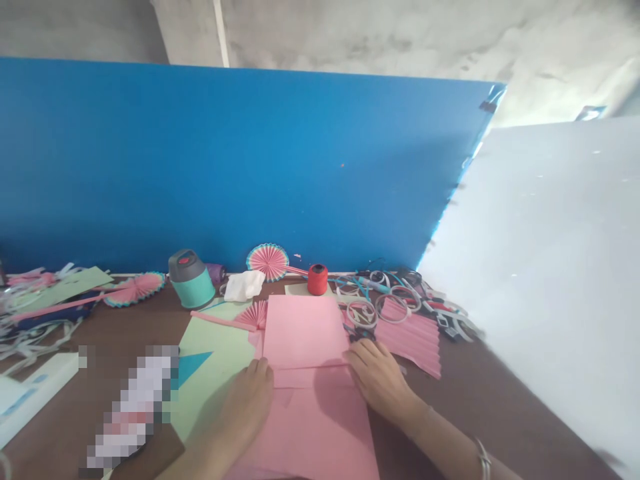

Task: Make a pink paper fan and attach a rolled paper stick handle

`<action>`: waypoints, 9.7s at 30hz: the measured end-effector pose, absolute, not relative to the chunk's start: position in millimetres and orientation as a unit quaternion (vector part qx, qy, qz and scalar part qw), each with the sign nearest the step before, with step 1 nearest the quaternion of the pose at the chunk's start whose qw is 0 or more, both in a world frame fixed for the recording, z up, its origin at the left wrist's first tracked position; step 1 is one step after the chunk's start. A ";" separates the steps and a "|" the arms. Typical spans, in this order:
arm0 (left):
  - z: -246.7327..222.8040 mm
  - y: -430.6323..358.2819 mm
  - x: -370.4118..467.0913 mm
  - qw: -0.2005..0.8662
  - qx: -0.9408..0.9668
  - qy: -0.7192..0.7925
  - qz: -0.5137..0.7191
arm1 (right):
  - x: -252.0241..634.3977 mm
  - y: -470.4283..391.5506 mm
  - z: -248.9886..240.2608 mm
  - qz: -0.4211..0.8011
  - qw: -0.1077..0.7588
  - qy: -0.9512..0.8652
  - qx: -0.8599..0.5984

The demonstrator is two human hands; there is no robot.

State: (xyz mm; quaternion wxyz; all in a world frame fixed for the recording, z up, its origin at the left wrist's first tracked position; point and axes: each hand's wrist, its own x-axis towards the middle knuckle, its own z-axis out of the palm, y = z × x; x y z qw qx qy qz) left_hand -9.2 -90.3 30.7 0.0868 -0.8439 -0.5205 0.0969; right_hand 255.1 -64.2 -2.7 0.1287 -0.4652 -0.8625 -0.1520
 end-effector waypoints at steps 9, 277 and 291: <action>27.9 -74.1 -4.1 0.018 -0.821 -0.570 -0.001 | 237.3 -41.1 -21.1 -0.150 0.076 -0.911 -0.378; -4.8 -29.7 -0.7 -0.638 -0.337 -0.403 -0.563 | 204.2 -43.9 -23.3 0.579 0.261 -0.624 -0.455; -6.5 -26.0 -3.6 -0.619 -0.303 -0.420 -0.590 | 205.8 -45.3 -17.5 0.571 0.252 -0.630 -0.461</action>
